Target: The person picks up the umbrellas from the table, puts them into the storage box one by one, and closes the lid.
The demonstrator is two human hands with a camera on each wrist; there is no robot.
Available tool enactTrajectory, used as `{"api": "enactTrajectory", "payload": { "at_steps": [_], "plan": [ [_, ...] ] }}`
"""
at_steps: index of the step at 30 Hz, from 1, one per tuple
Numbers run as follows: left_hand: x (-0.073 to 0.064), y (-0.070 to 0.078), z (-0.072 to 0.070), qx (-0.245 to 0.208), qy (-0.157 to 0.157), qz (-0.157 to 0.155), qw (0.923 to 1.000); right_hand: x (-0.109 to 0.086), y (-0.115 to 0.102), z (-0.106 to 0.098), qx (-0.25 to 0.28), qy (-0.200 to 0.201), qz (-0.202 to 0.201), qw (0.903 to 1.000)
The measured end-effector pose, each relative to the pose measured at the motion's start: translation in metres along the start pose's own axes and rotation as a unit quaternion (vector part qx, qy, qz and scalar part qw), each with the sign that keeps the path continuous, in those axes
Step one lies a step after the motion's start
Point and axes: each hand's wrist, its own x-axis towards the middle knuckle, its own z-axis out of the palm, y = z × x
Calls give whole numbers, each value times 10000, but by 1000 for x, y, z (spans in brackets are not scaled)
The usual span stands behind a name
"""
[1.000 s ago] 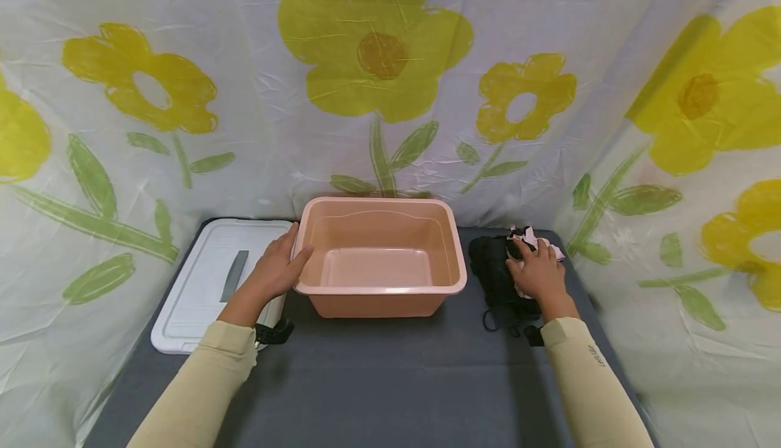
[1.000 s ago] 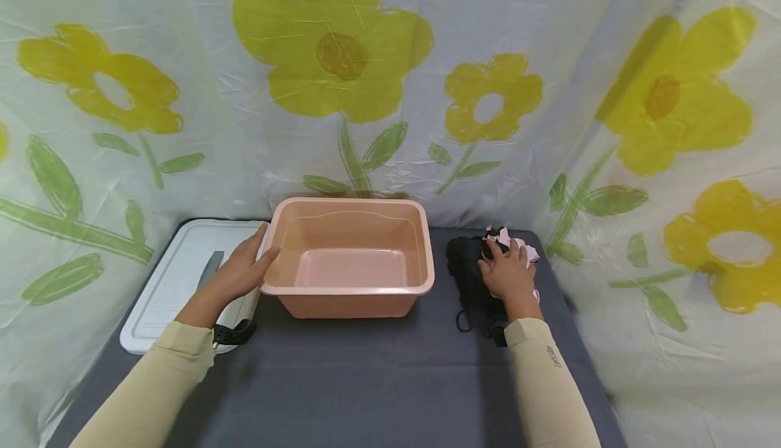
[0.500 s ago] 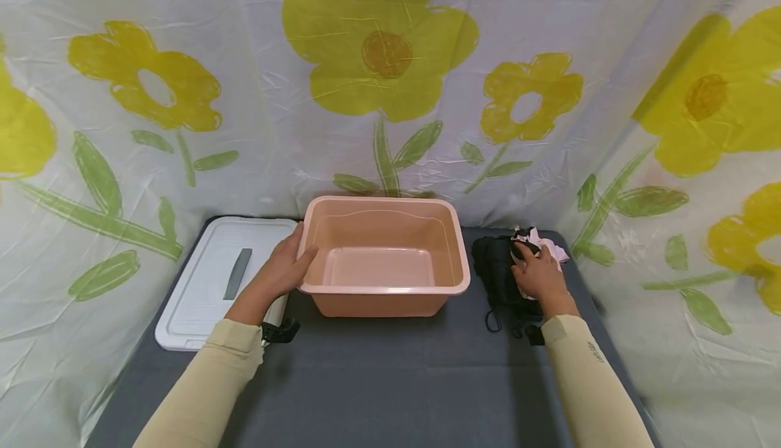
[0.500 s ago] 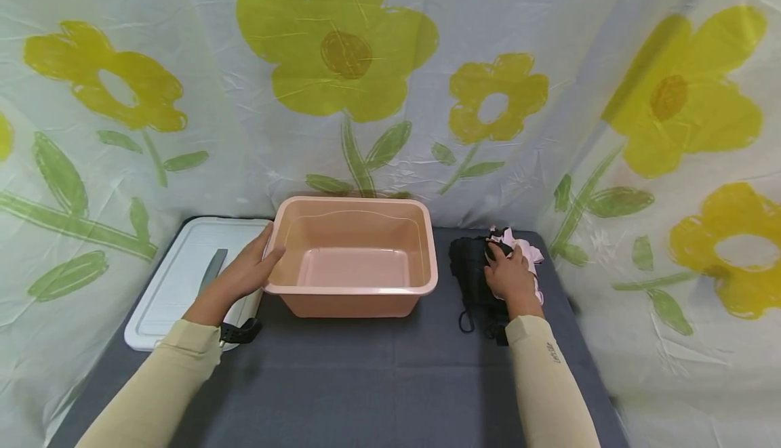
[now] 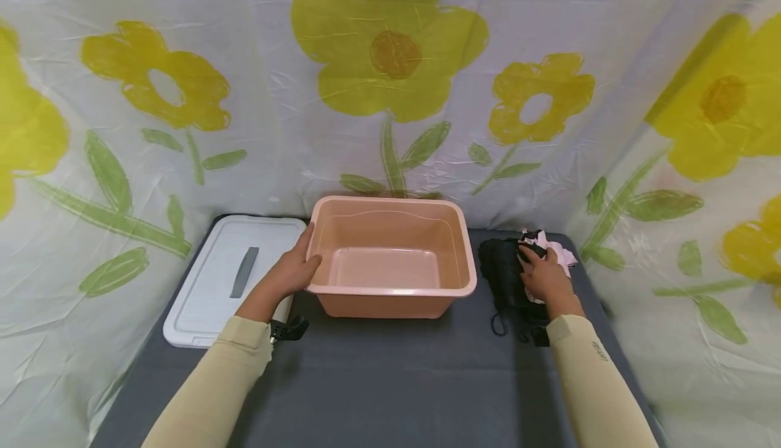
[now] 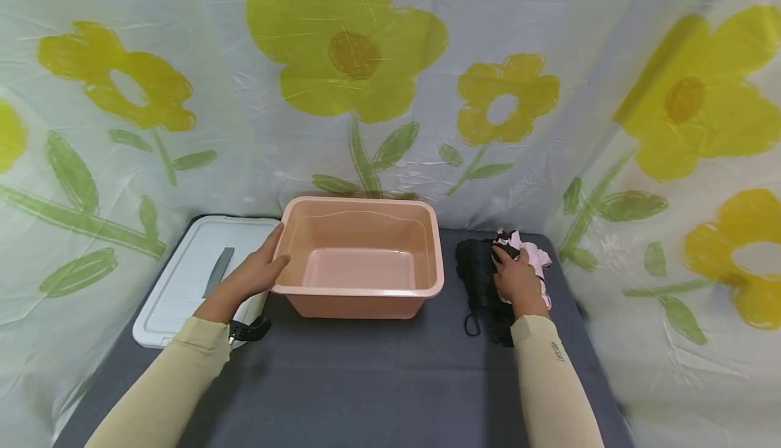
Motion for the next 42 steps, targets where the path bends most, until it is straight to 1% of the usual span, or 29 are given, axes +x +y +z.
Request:
{"api": "enactTrajectory", "payload": {
  "at_steps": [5, 7, 14, 18, 22, 27, 32, 37, 42],
  "plan": [
    [1, 2, 5, -469, 84, 3, 9989, -3, 2, -2, 73, 64, 30, 9999],
    [1, 3, 7, -589, 146, 19, 9982, -4, 3, -2, 88, 106, 67, 9999],
    [0, 3, 9, -609, 354, -13, 9975, -6, 4, -1, 288, 172, 305, 9990],
    [-1, 2, 9, -625, 373, 7, 9973, -8, 7, 0, 379, 252, 356, 9983],
    [0, 1, 9, -639, 326, 29, 9974, -12, 7, 1, 392, 376, 350, 9979],
    [-3, -2, 7, -612, 367, -9, 9975, -14, 4, -2, 385, 499, 147, 9979],
    [-4, -5, 4, -592, 397, 68, 9974, -14, -5, -10, 375, 674, -91, 9970],
    [-2, -8, 4, -712, 392, 0, 9967, -18, -15, -19, 436, 785, -317, 9955],
    [-2, -9, 4, -815, 371, -55, 9960, -21, -23, -23, 455, 1065, -601, 9914]
  ]
}}
